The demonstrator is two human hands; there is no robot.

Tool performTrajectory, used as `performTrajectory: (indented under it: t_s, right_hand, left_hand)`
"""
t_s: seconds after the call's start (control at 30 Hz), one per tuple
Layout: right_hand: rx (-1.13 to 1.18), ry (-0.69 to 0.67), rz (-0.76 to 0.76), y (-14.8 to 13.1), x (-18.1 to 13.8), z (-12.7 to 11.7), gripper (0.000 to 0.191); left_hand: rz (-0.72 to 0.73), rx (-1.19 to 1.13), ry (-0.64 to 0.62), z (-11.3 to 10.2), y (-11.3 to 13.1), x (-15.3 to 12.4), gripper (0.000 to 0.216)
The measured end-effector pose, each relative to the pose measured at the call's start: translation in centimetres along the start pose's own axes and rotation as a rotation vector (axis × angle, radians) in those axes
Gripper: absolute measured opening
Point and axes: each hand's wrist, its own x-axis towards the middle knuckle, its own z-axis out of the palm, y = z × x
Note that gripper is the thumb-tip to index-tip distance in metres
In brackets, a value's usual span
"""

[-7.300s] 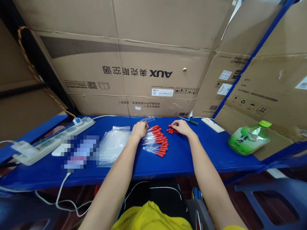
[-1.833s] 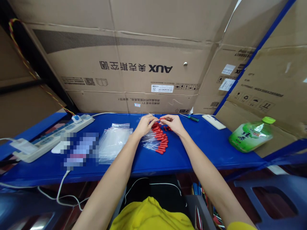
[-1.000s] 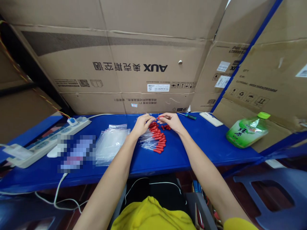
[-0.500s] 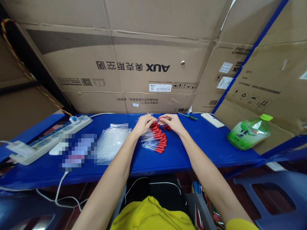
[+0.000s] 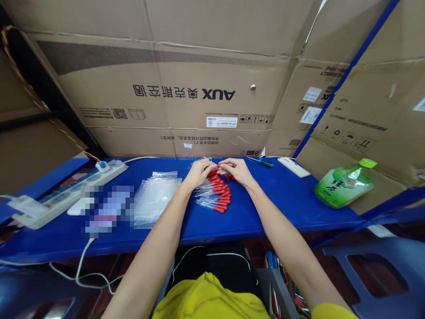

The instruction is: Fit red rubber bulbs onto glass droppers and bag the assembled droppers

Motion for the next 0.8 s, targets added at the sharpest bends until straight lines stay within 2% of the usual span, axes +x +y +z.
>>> performTrajectory:
  t_s: [0.23, 0.57, 0.73, 0.8]
  right_hand:
    - [-0.14, -0.032, -0.032, 0.0, 0.1, -0.6, 0.043]
    - [-0.366, 0.02, -0.134, 0.2, 0.2, -1.0, 0.032]
    - [-0.452, 0.02, -0.169, 0.2, 0.2, -0.7, 0.025]
    - [-0.53, 0.011, -0.2, 0.2, 0.1, -0.6, 0.021]
  left_hand:
    - [-0.003, 0.035, 0.054, 0.0, -0.2, -0.2, 0.03]
    - [-0.05, 0.076, 0.054, 0.0, -0.9, -0.3, 0.025]
    - [-0.079, 0.132, 0.025, 0.1, -1.2, -0.3, 0.028]
    - [-0.119, 0.21, 0.057, 0.0, -1.6, -0.4, 0.032]
